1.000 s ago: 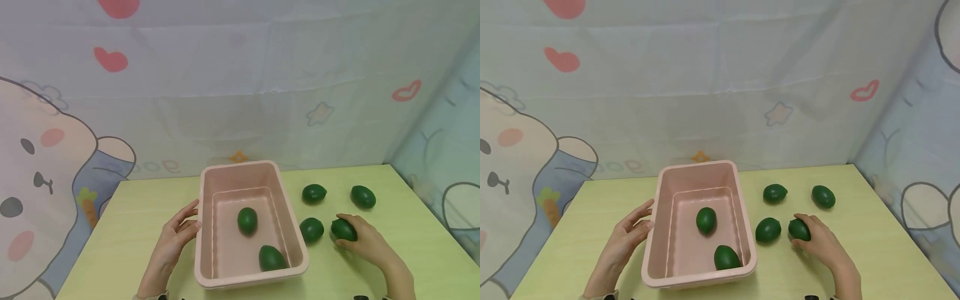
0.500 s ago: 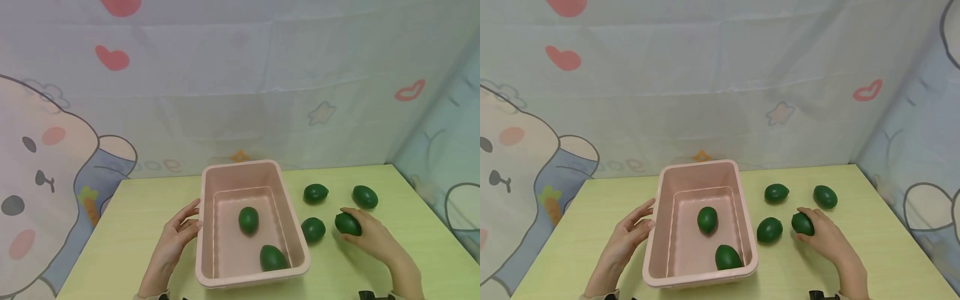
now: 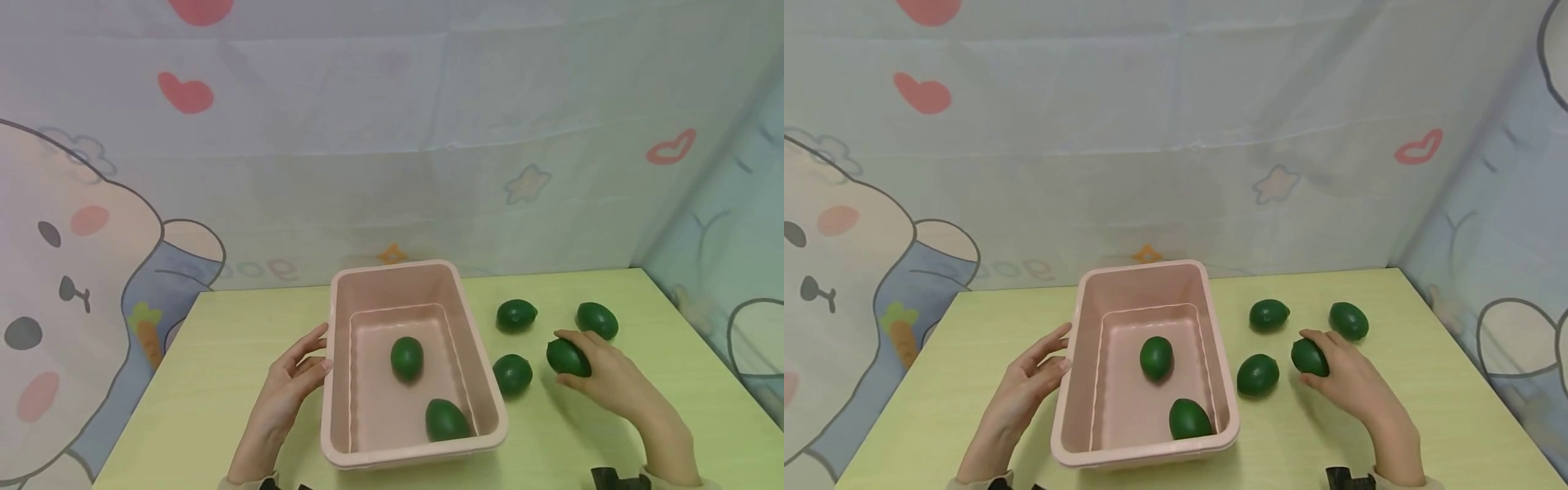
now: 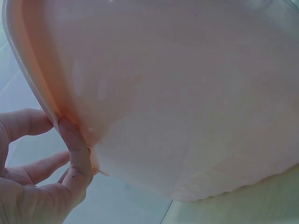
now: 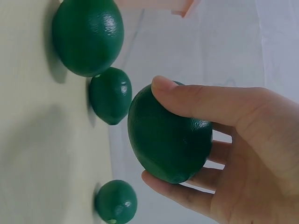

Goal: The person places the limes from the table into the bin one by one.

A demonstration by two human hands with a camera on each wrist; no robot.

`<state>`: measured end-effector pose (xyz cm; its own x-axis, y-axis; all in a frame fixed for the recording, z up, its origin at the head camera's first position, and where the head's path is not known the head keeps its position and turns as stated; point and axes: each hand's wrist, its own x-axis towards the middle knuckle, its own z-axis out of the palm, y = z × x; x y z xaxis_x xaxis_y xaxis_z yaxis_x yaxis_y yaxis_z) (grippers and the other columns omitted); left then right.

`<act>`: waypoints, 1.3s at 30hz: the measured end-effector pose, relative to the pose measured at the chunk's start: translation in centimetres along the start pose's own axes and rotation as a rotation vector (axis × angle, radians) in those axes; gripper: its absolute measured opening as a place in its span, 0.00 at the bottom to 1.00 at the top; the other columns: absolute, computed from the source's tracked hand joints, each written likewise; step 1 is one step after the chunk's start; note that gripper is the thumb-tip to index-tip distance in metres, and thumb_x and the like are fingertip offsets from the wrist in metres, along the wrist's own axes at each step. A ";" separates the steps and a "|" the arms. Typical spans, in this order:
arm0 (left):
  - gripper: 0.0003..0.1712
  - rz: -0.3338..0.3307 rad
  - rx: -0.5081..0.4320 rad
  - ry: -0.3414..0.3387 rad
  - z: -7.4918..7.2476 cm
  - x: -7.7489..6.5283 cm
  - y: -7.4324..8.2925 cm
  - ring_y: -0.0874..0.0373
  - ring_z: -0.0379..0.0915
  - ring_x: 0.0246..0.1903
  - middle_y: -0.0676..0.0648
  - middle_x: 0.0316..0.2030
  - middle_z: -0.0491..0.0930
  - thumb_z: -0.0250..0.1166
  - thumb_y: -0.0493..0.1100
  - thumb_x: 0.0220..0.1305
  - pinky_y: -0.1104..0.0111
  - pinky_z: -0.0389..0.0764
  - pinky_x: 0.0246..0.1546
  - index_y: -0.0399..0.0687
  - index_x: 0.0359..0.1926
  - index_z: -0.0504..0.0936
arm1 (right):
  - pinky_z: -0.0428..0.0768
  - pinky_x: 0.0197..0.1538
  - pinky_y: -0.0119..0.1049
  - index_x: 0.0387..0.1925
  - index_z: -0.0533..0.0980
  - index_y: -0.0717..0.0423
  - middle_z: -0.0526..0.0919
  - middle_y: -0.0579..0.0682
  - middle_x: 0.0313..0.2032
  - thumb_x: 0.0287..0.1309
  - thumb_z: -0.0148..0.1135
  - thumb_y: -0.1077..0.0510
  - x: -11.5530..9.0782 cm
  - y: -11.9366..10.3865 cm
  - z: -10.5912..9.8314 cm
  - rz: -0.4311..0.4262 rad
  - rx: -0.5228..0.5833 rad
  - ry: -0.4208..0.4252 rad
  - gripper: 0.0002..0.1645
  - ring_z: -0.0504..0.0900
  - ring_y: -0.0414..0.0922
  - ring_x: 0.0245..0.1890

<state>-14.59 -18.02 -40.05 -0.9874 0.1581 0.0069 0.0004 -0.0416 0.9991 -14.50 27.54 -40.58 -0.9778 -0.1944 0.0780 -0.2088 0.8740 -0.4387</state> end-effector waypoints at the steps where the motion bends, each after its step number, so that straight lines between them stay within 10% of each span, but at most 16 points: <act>1: 0.34 0.001 0.000 0.000 0.0 0.0 0.0 0.67 0.77 0.41 0.49 0.53 0.68 0.59 0.34 0.65 0.71 0.80 0.47 0.43 0.71 0.61 | 0.75 0.48 0.65 0.64 0.66 0.57 0.69 0.70 0.58 0.49 0.72 0.52 0.1 -0.1 -0.1 -0.002 -0.002 0.001 0.42 0.74 0.70 0.53; 39: 0.34 -0.001 0.017 -0.007 0.0 -0.1 0.0 0.66 0.77 0.43 0.47 0.54 0.66 0.59 0.35 0.65 0.71 0.80 0.47 0.46 0.71 0.61 | 0.78 0.45 0.54 0.64 0.67 0.57 0.75 0.61 0.53 0.50 0.72 0.52 1.1 -4.0 -2.4 -0.090 -0.027 0.026 0.40 0.79 0.54 0.46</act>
<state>-14.52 -18.00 -40.01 -0.9863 0.1646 0.0057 0.0016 -0.0249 0.9997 -14.81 24.92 -36.59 -0.9551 -0.2613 0.1395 -0.2959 0.8652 -0.4048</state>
